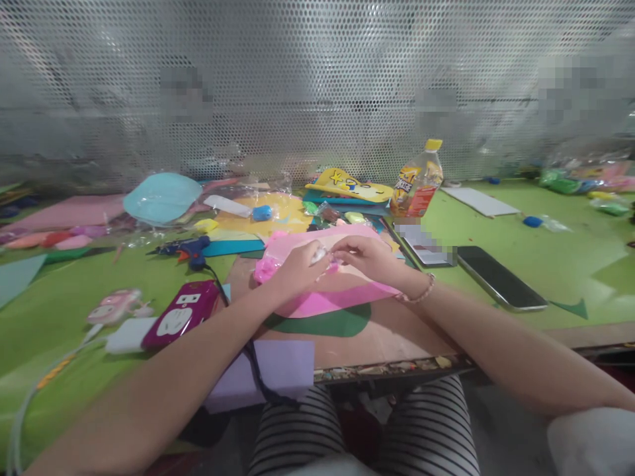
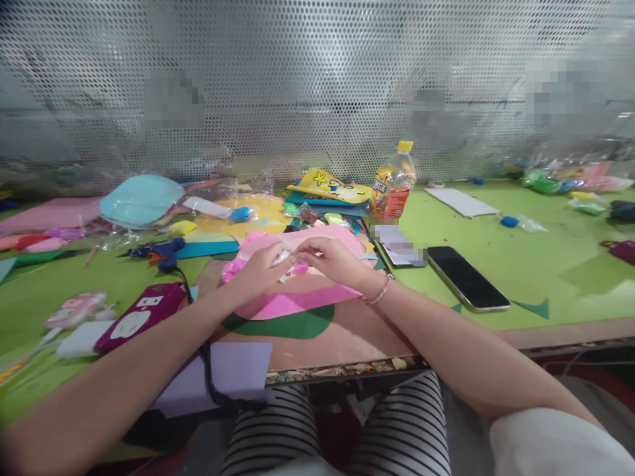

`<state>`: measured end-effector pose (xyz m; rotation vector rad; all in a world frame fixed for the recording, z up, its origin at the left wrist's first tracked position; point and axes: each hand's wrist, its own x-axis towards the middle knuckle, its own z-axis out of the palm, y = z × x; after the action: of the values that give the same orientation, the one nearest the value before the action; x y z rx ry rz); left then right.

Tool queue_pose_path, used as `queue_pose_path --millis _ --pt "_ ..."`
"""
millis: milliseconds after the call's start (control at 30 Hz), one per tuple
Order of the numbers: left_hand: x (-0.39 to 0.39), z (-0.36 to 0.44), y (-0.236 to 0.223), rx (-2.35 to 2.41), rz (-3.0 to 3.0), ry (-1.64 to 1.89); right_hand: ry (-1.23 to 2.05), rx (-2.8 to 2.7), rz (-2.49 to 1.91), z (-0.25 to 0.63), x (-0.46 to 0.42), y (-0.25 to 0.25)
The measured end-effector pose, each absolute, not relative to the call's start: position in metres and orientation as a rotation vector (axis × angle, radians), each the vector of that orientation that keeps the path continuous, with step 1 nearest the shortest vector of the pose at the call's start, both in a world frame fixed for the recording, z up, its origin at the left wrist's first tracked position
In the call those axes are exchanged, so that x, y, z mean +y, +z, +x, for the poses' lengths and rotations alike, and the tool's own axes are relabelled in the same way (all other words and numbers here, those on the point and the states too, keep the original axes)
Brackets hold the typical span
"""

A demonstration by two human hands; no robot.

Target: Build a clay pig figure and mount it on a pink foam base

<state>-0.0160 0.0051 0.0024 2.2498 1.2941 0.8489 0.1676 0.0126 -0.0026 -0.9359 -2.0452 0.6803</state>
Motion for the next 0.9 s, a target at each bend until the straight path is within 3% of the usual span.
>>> queue_pose_path --millis 167,667,833,900 --pt "0.005 -0.017 0.000 1.184 2.409 0.864 0.908 -2.038 -0.943 0.169 0.010 0.001" --pt "-0.006 -0.019 0.003 0.995 2.530 0.741 1.070 -2.044 -0.983 0.168 0.003 0.009" --pt "-0.010 -0.022 0.011 1.147 2.641 1.349 1.081 -1.971 -0.963 0.167 0.004 0.008" --pt "-0.015 -0.022 0.016 1.210 2.677 1.373 1.069 -1.976 -0.896 0.166 0.001 0.008"
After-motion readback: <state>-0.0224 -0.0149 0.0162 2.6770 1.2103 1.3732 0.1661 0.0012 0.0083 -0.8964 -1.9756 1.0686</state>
